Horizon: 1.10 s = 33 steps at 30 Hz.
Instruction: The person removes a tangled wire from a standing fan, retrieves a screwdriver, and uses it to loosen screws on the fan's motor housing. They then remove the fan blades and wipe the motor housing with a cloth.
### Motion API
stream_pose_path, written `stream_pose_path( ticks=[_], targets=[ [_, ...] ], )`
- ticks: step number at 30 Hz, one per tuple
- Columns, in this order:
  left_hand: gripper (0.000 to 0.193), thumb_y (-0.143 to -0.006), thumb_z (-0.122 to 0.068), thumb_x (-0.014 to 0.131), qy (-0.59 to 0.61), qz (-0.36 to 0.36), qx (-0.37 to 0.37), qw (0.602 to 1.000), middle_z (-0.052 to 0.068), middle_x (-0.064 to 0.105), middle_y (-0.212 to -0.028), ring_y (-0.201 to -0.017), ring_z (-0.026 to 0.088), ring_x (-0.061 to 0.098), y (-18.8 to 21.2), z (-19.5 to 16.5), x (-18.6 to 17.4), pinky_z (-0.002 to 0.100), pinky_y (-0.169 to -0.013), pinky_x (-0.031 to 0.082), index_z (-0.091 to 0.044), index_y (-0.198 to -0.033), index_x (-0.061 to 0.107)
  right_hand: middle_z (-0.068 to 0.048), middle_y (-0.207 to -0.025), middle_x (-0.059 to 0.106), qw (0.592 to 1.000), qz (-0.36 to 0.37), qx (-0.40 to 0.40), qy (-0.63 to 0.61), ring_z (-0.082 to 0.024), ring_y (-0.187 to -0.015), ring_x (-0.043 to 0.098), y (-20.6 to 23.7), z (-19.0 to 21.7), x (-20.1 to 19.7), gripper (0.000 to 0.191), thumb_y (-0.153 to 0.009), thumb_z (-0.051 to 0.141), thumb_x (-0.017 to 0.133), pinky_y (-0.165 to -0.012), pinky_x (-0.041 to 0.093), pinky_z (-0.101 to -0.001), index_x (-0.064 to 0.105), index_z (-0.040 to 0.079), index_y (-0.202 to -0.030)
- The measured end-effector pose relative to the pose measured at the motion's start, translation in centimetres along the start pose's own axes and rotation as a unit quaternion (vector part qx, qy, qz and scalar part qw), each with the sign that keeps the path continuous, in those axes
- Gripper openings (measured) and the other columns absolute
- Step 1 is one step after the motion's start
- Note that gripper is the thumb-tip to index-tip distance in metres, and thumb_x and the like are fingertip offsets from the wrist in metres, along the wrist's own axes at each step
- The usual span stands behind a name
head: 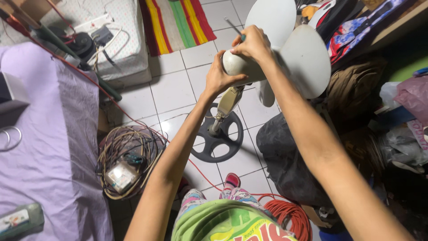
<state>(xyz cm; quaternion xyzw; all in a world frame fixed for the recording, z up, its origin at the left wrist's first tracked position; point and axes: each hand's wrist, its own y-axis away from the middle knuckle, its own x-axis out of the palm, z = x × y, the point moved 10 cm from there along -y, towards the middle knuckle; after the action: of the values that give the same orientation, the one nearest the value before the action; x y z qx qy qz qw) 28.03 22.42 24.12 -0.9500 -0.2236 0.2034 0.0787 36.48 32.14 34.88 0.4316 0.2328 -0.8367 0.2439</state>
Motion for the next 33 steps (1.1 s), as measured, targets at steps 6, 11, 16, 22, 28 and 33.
stream_pose_path(
  ticks=[6,11,16,22,28,33],
  targets=[
    [0.120,-0.051,-0.051,0.098,-0.028,0.016,0.008,0.999,0.022,0.066,-0.126,-0.115,0.034,0.068,0.3,0.2,0.9,0.042,-0.096,0.056,-0.001,-0.144,0.041,-0.010,-0.085,0.078,0.964,-0.164,0.049,-0.204,-0.019,-0.078,0.073,6.0,-6.4,-2.4,0.016,-0.085,0.018,0.082,-0.071,0.056,-0.0331,0.080,0.007,-0.097],
    [0.120,-0.051,-0.053,0.098,-0.030,0.022,0.000,0.999,0.021,0.069,-0.123,-0.112,0.033,0.071,0.0,0.4,1.0,0.041,-0.094,0.057,-0.003,-0.144,0.041,-0.012,-0.110,0.078,0.971,-0.189,-0.100,-0.109,-0.025,-0.100,0.075,8.8,-4.1,-2.0,0.022,-0.093,0.011,0.070,-0.092,0.057,-0.0379,0.079,0.010,-0.113],
    [0.122,-0.052,-0.053,0.098,-0.036,0.031,-0.002,0.999,0.021,0.069,-0.123,-0.111,0.033,0.071,0.1,0.3,0.4,0.041,-0.094,0.057,-0.005,-0.147,0.039,-0.013,-0.108,0.068,0.993,-0.078,-0.091,0.003,-0.032,-0.099,0.067,7.2,-2.6,-0.7,0.041,-0.090,0.006,0.061,-0.086,0.053,-0.0428,0.076,0.020,-0.124],
    [0.121,-0.051,-0.055,0.097,-0.017,0.047,-0.010,0.999,0.019,0.071,-0.120,-0.110,0.032,0.073,0.4,0.1,0.2,0.040,-0.093,0.058,-0.007,-0.147,0.040,-0.012,-0.104,0.064,0.992,-0.005,-0.112,0.064,-0.033,-0.095,0.066,5.9,-2.2,0.4,0.043,-0.082,0.004,0.060,-0.085,0.053,-0.0446,0.079,0.021,-0.117],
    [0.119,-0.052,-0.059,0.096,-0.065,0.014,-0.004,0.998,0.020,0.068,-0.124,-0.112,0.034,0.070,0.7,-0.1,0.1,0.044,-0.092,0.057,-0.007,-0.144,0.043,-0.012,-0.107,0.070,0.992,-0.044,-0.116,-0.023,-0.028,-0.096,0.069,6.1,-3.8,-0.6,0.028,-0.090,0.012,0.067,-0.085,0.055,-0.0398,0.079,0.014,-0.116],
    [0.128,-0.054,-0.060,0.097,-0.054,0.034,0.028,0.998,0.028,0.059,-0.128,-0.118,0.038,0.063,0.3,0.3,0.8,0.045,-0.096,0.055,-0.001,-0.150,0.035,-0.009,-0.090,0.077,0.944,-0.258,0.011,-0.205,-0.017,-0.083,0.073,12.8,-8.3,-1.6,0.023,-0.095,0.027,0.072,-0.075,0.056,-0.0314,0.074,0.005,-0.098]
  ],
)
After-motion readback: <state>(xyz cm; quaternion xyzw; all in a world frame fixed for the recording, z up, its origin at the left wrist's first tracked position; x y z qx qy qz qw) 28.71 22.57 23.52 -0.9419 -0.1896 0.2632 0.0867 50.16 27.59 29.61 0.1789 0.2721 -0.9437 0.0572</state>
